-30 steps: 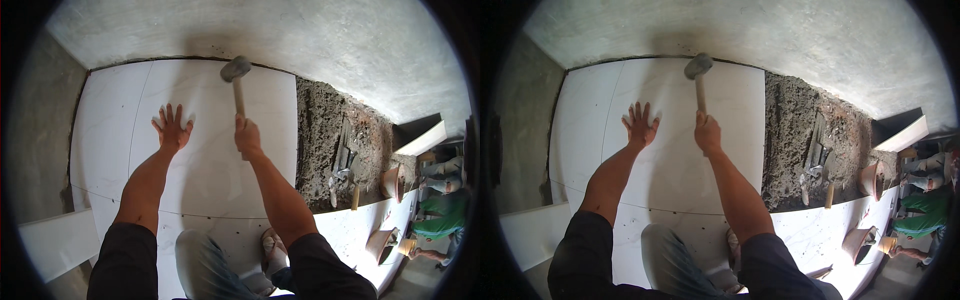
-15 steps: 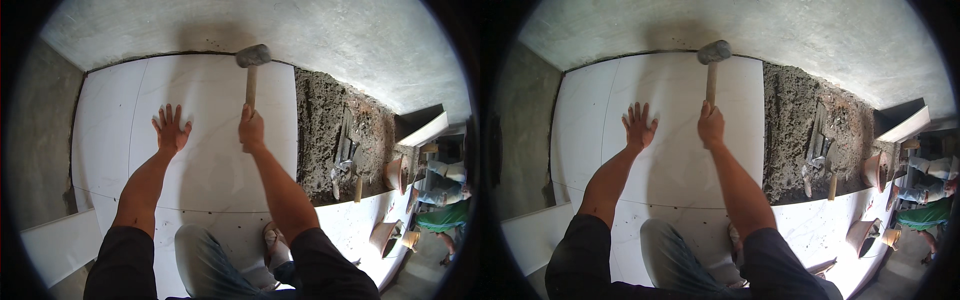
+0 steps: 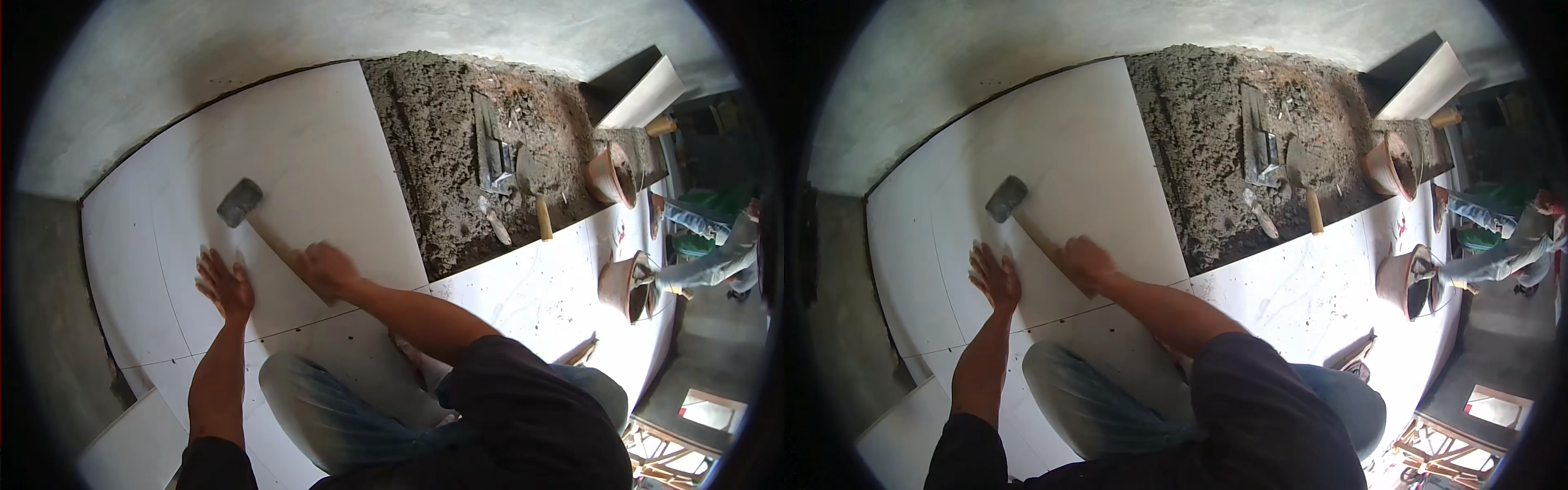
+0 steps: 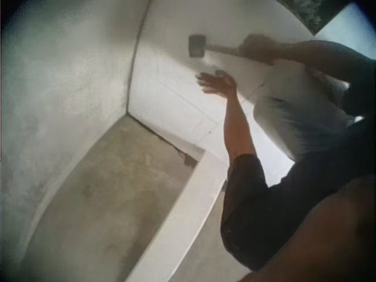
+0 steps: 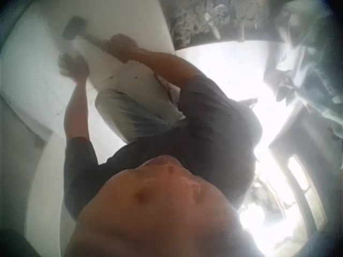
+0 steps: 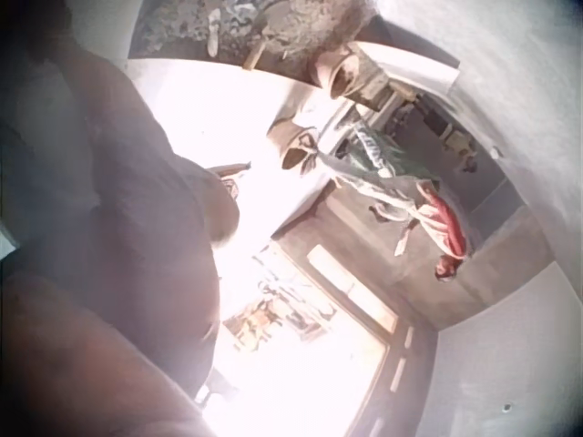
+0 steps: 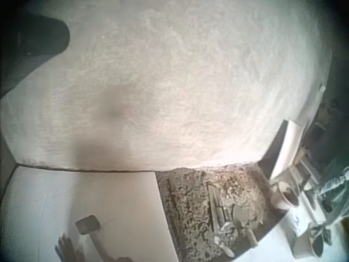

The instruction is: The person spreads mortar on a floor surface using a trowel, places a tile over the prepared mortar, and taps the tile with a rubber mallet while cleaning the edges with a small hand tool.

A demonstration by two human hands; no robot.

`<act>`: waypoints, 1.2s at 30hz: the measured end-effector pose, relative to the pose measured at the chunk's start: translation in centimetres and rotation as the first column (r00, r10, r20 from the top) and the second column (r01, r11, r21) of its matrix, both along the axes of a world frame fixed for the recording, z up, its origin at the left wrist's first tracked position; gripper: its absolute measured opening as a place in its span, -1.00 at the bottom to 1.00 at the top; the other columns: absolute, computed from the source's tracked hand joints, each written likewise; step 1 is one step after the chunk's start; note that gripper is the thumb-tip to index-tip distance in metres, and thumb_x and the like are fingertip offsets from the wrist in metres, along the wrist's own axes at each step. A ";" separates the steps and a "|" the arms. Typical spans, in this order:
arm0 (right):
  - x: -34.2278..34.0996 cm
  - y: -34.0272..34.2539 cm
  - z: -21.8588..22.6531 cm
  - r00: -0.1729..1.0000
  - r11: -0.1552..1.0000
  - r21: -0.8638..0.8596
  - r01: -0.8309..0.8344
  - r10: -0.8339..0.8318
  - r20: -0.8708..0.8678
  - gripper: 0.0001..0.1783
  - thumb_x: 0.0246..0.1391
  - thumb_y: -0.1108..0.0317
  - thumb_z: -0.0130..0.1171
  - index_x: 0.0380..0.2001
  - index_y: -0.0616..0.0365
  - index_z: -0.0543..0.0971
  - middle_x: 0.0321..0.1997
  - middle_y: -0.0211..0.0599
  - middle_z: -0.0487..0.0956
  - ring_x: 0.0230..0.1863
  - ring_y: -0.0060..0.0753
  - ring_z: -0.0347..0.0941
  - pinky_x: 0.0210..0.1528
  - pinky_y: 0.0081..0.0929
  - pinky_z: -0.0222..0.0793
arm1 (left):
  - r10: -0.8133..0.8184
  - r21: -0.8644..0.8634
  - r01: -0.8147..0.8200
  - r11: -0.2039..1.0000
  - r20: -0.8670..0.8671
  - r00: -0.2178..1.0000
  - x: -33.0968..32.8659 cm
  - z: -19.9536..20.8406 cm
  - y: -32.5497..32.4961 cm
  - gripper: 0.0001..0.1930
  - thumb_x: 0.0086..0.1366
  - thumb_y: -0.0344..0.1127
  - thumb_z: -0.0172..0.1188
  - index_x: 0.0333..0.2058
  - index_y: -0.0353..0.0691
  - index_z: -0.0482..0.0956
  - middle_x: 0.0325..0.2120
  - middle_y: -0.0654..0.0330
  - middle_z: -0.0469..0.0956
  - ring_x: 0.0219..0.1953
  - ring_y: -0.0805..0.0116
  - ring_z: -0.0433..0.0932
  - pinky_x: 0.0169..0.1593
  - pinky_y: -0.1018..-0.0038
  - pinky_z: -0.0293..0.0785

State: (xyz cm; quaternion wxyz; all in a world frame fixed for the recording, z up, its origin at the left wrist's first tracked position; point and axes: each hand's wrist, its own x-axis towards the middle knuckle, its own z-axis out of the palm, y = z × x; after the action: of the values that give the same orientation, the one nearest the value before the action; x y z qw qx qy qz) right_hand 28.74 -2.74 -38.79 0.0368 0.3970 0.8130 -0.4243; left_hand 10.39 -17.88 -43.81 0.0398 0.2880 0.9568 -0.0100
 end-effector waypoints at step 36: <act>-28.4 27.2 3.4 0.857 0.510 0.704 -0.494 0.421 0.297 -0.68 0.22 0.24 -0.07 0.01 0.05 0.40 -0.13 -0.04 0.55 -0.14 -0.05 0.56 -0.15 -0.13 0.51 | 0.028 -0.060 -0.017 0.998 0.202 0.979 -0.9 2.0 0.5 -0.21 0.25 0.08 -0.23 0.37 -0.24 -0.11 0.41 0.00 -0.31 0.44 0.00 -0.43 0.38 -0.07 -0.57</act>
State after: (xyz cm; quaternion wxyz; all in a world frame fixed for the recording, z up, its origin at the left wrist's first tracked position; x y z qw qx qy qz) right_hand 0.38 24.44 -35.42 0.0130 0.1639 0.9864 -0.0005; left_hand 9.51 -17.35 -41.80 0.1457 0.2754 0.9502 -0.0076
